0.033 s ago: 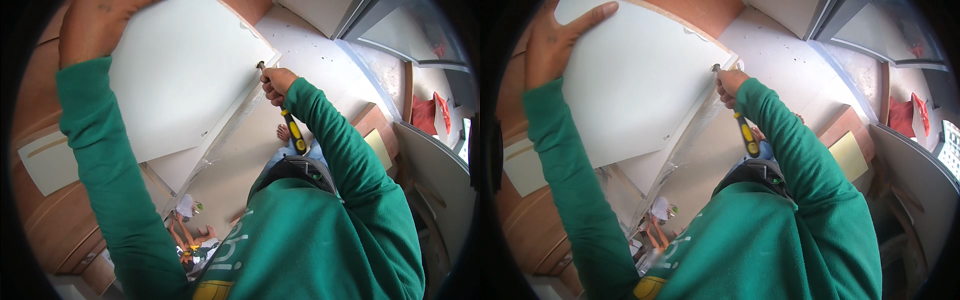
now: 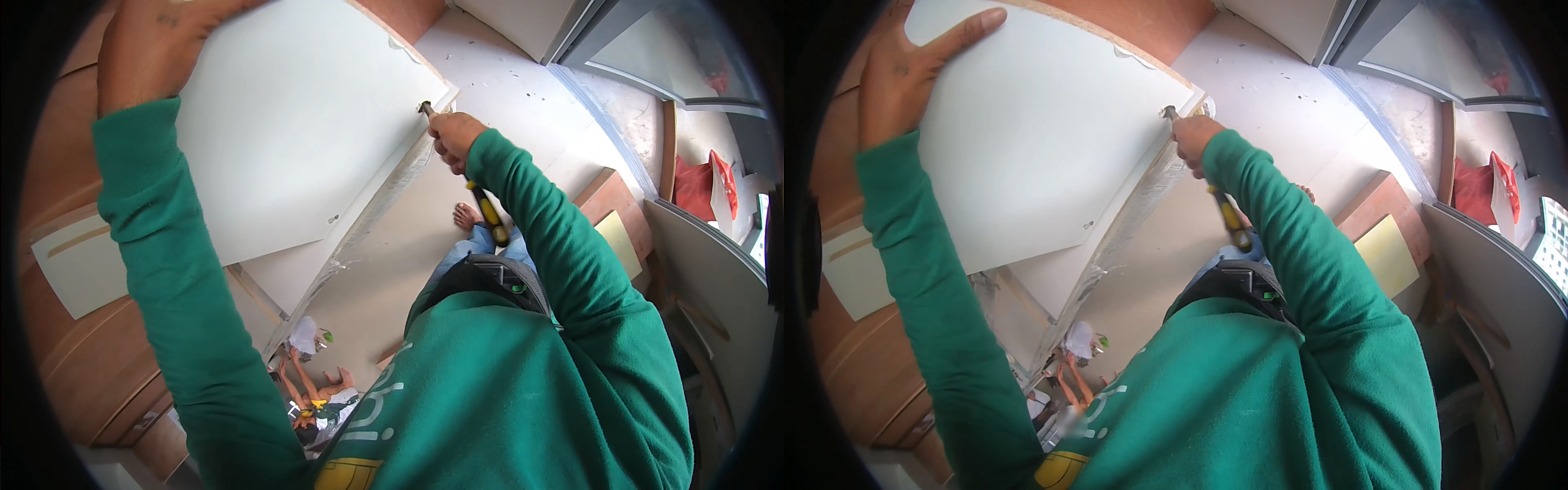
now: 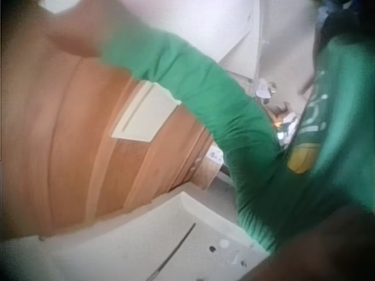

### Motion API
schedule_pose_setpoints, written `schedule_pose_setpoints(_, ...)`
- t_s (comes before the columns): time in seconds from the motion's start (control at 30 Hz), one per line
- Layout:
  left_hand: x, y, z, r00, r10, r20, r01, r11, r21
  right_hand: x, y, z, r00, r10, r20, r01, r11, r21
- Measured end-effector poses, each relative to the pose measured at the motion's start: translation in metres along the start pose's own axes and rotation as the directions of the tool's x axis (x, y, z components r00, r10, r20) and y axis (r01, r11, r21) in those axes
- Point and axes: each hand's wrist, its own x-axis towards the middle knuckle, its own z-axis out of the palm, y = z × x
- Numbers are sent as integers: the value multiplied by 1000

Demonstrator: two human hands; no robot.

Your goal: The person handles large white cabinet panels, positioning them against a wall and using a screwdriver to drive screws into pre-drilled holes. They repeatedly lift and align the panels, securing them to the wall structure while other people work in the background.

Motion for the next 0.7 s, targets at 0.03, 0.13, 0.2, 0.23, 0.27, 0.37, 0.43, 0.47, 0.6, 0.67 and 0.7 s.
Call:
schedule_pose_setpoints(0.03, 1, -3, -2, 1000, -26, 7, 26, 1000, 16, 1, 9, 8, 990, -71, -126, 60, 994, -87)
schedule_pose_setpoints(0.13, -6, -19, -5, 993, -121, 17, 119, 991, 56, -15, 5, 22, 976, -10, -217, -22, 989, -144)
schedule_pose_setpoints(0.2, -5, -21, -7, 989, -147, 22, 145, 987, 70, -22, 0, 21, 981, 68, -184, -78, 996, -49)
schedule_pose_setpoints(0.23, -4, -20, -6, 988, -154, 25, 152, 986, 71, -24, -2, 20, 980, 86, -179, -91, 996, -24)
schedule_pose_setpoints(0.27, -3, -21, -4, 987, -157, 26, 155, 986, 67, -26, -4, 18, 979, 106, -176, -108, 994, 0)
schedule_pose_setpoints(0.37, 4, -21, -1, 986, -161, 35, 159, 986, 53, -34, -12, 15, 966, 71, -248, -110, 983, -150)
schedule_pose_setpoints(0.43, -6, -23, -2, 982, -188, 34, 186, 982, 42, -50, -46, 1, 931, 366, -16, -357, 916, 182)
schedule_pose_setpoints(0.47, -11, -10, -16, 975, -221, 32, 218, 972, 85, -42, -33, 19, 989, -74, -130, 9, 896, -444)
schedule_pose_setpoints(0.6, -2, -23, -6, 981, -190, 38, 189, 982, 23, -25, -35, 32, 955, 279, 96, -295, 916, 271)
schedule_pose_setpoints(0.67, 5, -29, -1, 985, -171, 29, 172, 985, -12, -34, -57, 26, 984, 178, -31, -178, 984, 11)
schedule_pose_setpoints(0.7, 5, -26, -4, 983, -181, 24, 182, 983, -14, -40, -63, 29, 993, 104, -60, -111, 985, -132)
